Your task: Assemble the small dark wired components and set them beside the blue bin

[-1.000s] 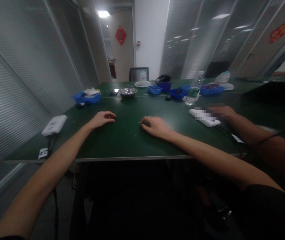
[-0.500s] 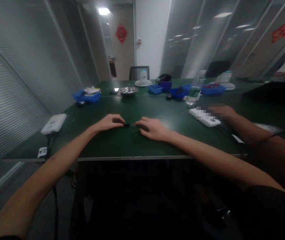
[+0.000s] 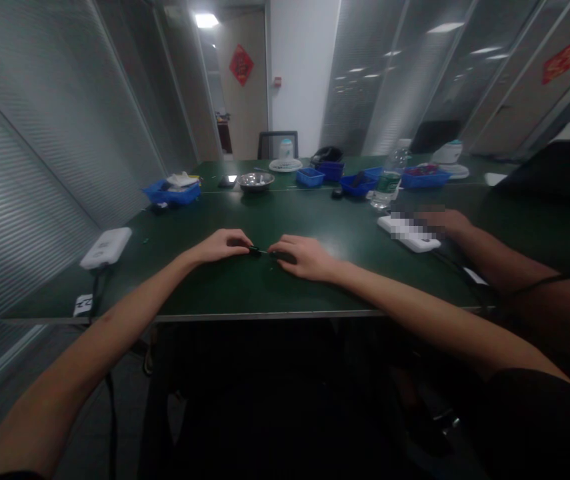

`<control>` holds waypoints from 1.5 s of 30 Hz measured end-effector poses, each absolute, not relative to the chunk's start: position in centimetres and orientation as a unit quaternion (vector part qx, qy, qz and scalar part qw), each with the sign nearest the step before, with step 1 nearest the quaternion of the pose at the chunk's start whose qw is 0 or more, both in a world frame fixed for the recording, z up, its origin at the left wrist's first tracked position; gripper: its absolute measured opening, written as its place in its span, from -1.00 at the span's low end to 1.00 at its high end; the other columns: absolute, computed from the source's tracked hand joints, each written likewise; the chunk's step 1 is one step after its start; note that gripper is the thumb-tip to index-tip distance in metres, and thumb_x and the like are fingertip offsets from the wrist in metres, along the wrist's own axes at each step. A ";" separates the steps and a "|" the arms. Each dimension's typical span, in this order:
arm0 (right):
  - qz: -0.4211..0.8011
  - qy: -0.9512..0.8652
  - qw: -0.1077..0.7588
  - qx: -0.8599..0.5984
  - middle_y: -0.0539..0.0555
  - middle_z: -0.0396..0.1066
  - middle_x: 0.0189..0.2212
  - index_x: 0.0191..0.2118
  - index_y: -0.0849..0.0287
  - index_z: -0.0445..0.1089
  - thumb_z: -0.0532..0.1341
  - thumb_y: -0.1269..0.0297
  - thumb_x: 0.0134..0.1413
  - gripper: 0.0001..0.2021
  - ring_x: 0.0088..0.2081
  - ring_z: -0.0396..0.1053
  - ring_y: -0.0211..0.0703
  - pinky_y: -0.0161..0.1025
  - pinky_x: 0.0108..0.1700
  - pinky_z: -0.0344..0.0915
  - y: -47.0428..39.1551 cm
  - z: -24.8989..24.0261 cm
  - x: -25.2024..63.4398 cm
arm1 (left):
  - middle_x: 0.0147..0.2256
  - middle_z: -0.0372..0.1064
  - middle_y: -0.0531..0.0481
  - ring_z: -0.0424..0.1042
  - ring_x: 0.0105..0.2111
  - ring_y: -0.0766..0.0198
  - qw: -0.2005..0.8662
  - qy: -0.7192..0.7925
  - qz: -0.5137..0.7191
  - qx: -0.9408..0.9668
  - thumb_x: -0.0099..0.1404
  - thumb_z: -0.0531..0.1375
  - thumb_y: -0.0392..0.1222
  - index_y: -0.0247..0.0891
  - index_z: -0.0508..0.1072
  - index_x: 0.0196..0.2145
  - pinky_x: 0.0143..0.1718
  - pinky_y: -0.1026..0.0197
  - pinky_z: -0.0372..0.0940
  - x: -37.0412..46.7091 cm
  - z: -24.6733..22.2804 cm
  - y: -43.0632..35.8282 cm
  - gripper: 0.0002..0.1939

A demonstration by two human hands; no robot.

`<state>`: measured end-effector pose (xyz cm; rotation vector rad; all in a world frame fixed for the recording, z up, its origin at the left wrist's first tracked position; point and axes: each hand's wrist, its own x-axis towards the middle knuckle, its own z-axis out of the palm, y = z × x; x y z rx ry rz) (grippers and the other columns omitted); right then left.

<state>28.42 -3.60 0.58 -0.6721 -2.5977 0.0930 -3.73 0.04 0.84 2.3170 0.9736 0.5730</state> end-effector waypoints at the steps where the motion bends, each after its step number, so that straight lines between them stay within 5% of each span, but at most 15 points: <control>1: 0.032 -0.943 0.225 -0.243 0.13 0.47 -0.04 0.19 0.10 0.43 0.22 0.28 0.38 -0.68 -0.08 0.43 -0.07 -0.21 -0.13 0.29 -3.6 0.6 28.4 | -0.02 0.52 -0.13 0.49 -0.03 0.08 0.280 0.358 0.215 0.864 0.41 0.29 0.11 -0.19 0.65 0.00 0.05 0.04 0.34 -3.7 0.8 0.1 -0.63; 45: 0.004 -0.947 0.204 -0.250 0.13 0.45 -0.03 0.26 0.09 0.37 0.15 0.27 0.46 -0.66 -0.13 0.43 -0.08 -0.21 -0.16 0.29 -3.8 0.4 28.1 | -0.06 0.49 -0.12 0.46 -0.05 0.09 0.297 0.333 0.205 0.871 0.39 0.32 0.13 -0.18 0.65 -0.03 0.04 0.04 0.34 -3.0 1.1 -0.2 -0.62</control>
